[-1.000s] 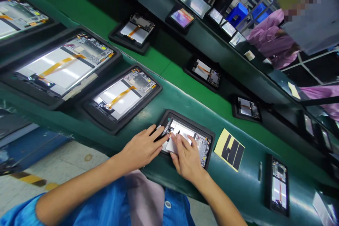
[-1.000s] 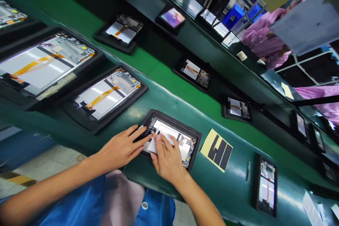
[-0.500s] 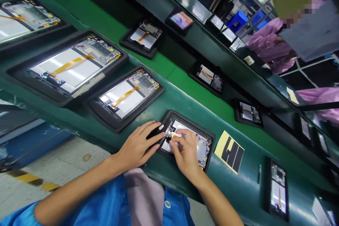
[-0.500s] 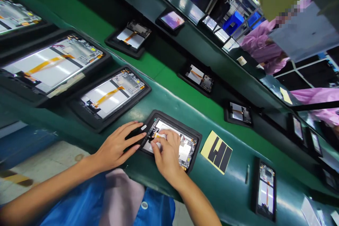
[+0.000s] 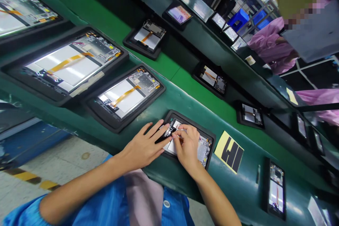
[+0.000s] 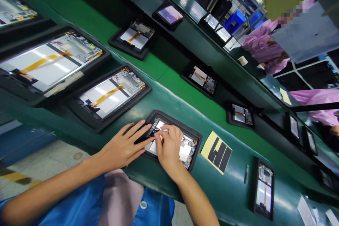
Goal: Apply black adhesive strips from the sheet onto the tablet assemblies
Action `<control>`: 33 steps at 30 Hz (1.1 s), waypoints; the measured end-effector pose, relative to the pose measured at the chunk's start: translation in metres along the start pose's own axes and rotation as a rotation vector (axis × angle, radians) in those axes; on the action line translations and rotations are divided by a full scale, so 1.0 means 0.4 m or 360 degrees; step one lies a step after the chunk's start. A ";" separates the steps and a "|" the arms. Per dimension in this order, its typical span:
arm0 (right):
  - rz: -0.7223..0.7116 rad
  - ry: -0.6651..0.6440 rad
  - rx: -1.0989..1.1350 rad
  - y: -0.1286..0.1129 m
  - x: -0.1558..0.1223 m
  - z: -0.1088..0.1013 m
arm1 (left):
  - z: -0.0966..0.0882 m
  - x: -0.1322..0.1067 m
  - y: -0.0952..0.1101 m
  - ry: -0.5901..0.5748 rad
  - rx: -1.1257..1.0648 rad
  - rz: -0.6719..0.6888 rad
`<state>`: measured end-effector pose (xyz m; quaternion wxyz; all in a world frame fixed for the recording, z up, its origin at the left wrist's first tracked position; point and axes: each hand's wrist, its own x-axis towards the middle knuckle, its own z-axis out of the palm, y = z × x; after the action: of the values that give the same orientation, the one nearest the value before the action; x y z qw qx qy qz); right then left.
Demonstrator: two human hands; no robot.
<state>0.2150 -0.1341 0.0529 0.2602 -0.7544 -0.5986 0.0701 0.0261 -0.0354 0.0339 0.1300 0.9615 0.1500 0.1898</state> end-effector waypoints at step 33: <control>-0.0725 0.0273 -0.0442 0.090 -0.084 -0.272 | -0.035 -0.038 -0.059 0.0717 -0.0619 -0.0372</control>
<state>0.2825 -0.2046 0.1219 0.2130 -0.6319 -0.7325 -0.1370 0.0016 -0.0162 0.0343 0.2959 0.8287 0.2454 0.4069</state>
